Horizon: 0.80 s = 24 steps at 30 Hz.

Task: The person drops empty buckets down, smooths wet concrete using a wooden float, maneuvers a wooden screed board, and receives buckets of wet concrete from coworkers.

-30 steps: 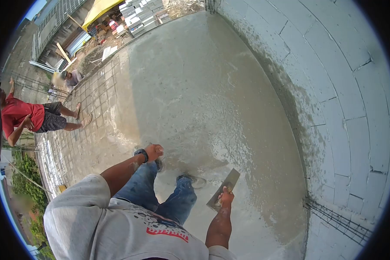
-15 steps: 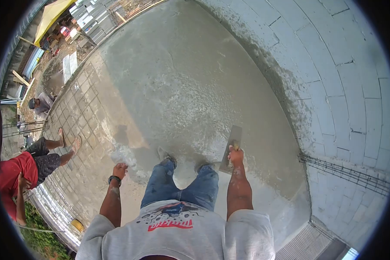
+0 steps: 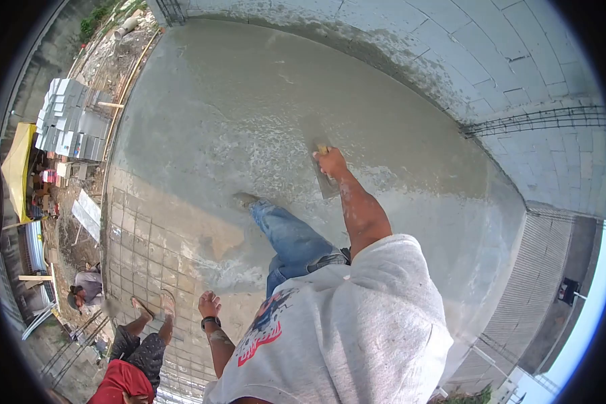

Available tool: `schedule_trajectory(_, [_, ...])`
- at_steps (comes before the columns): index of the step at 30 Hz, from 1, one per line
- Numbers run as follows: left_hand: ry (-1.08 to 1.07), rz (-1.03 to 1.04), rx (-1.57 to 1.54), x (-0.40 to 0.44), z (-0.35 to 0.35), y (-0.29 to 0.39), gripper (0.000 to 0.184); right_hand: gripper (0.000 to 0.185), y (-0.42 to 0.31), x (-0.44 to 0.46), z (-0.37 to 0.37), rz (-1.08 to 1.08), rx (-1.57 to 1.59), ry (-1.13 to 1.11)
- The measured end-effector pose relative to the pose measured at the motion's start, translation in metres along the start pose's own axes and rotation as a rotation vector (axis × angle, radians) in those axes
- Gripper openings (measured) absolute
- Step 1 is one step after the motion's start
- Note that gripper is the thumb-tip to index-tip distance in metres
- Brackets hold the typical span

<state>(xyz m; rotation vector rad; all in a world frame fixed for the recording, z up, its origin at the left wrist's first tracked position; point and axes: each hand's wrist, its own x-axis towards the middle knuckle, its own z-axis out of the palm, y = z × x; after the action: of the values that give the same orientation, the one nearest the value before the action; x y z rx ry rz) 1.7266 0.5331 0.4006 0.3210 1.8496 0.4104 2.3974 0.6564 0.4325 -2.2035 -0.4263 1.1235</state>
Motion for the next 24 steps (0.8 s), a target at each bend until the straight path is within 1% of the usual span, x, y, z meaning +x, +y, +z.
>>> schedule_trajectory(3, [0.015,0.09,-0.049,0.009,-0.027,0.042,0.025,0.036,-0.023,0.016,0.041,0.035,-0.044,0.019])
schedule_trajectory(5, [0.065,0.096,-0.14,0.022,-0.055,0.055,0.027,0.038,-0.029,0.039,0.079,0.057,-0.027,0.007])
schedule_trajectory(6, [0.097,0.085,-0.176,0.023,-0.071,0.061,0.028,0.038,-0.046,0.043,0.095,0.09,-0.088,0.005])
schedule_trajectory(8, [0.124,-0.041,-0.149,0.008,-0.1,0.077,0.026,0.04,-0.085,0.031,0.126,0.17,-0.225,-0.019])
schedule_trajectory(9, [0.126,-0.088,-0.168,0.013,-0.1,0.09,0.026,0.04,-0.098,0.037,0.146,0.131,-0.221,0.003])
schedule_trajectory(10, [0.115,-0.104,-0.088,0.013,-0.106,0.103,0.027,0.041,-0.105,0.042,0.166,0.079,-0.223,0.021])
schedule_trajectory(11, [0.123,-0.076,-0.128,0.024,-0.116,0.107,0.026,0.041,-0.109,0.047,0.19,0.022,-0.234,0.023])
schedule_trajectory(13, [0.168,-0.039,-0.255,0.042,-0.138,0.093,0.026,0.041,-0.125,0.067,0.23,-0.095,-0.309,-0.085])
schedule_trajectory(15, [0.286,0.017,-0.405,0.035,-0.132,0.094,0.031,0.039,-0.154,0.078,0.268,-0.184,-0.469,-0.179])
schedule_trajectory(17, [0.291,0.062,-0.422,0.025,-0.121,0.095,0.038,0.035,-0.157,0.101,0.318,-0.412,-0.525,-0.159])
schedule_trajectory(19, [0.344,0.049,-0.344,0.015,-0.11,0.091,0.046,0.032,-0.216,0.073,0.347,-0.376,-0.469,-0.326])
schedule_trajectory(20, [0.356,0.028,-0.369,0.012,-0.104,0.084,0.049,0.03,-0.241,0.051,0.363,-0.345,-0.453,-0.413])
schedule_trajectory(22, [0.381,-0.019,-0.395,0.005,-0.097,0.061,0.053,0.027,-0.269,0.031,0.397,-0.456,-0.581,-0.491])
schedule_trajectory(24, [0.426,-0.066,-0.435,-0.008,-0.097,0.033,0.056,0.034,-0.29,0.014,0.431,-0.627,-0.825,-0.603])
